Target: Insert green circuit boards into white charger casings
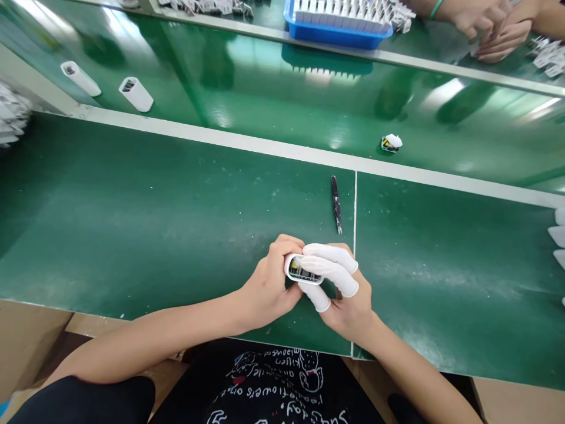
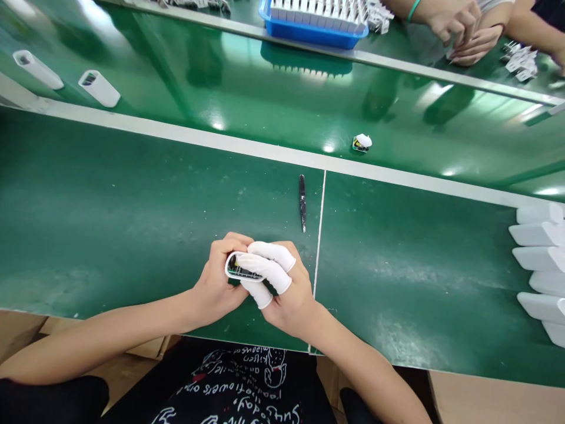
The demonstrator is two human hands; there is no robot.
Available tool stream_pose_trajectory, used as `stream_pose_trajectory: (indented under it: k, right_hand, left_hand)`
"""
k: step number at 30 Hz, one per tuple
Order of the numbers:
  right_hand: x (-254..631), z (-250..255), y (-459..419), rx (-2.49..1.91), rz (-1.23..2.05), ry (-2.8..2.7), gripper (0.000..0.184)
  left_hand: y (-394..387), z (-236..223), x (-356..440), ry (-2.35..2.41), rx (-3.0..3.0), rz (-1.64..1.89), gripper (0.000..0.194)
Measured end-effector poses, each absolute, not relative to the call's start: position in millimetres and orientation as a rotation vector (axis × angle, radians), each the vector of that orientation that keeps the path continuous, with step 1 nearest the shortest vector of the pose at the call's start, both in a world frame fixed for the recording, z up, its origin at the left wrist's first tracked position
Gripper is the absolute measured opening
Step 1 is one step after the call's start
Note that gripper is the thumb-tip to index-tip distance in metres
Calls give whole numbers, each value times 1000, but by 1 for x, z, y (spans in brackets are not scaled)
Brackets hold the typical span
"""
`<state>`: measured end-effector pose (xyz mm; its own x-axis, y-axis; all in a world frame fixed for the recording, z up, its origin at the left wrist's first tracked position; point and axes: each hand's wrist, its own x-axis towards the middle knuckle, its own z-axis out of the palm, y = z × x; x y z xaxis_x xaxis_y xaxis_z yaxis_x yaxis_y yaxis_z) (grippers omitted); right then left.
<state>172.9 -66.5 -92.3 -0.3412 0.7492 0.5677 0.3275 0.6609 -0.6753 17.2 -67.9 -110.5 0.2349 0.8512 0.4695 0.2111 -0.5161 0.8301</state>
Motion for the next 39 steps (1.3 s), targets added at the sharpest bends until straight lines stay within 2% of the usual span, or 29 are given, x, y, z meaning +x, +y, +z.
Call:
stream_pose_trajectory:
  k: [3,11,17,23,31,36,37,39]
  right_hand:
    - [173,-94,-66,-831,591,-1906,39]
    - [175,-97,-63,-744,498,-2014,34]
    - [173,-96,-65,-802,504,-1899,37]
    - [168,-102,-67,-780,289,-1874,34]
    - [170,-102,-63,-807,389,-1984,44]
    - [185,-89,-60,-811,649,-1861,50]
    - [190,-87,-58,-831,644,-1834,45]
    - [199,-85,-51,-971,483,-1854,26]
  left_hand:
    - [-69,-111,17,960,1889,1300,45]
    - [-67,-112,15,957,1934,1259,43]
    - [-68,-110,17,953,1882,1310,44]
    - [-68,-112,17,954,1893,1354,44]
    - [-66,-110,13,1061,1888,1249,37]
    - [-66,-102,12,1082,1853,1174,30]
    - [-66,-100,13,1070,1830,1172,29]
    - [-66,-97,13,1037,1776,1165,28]
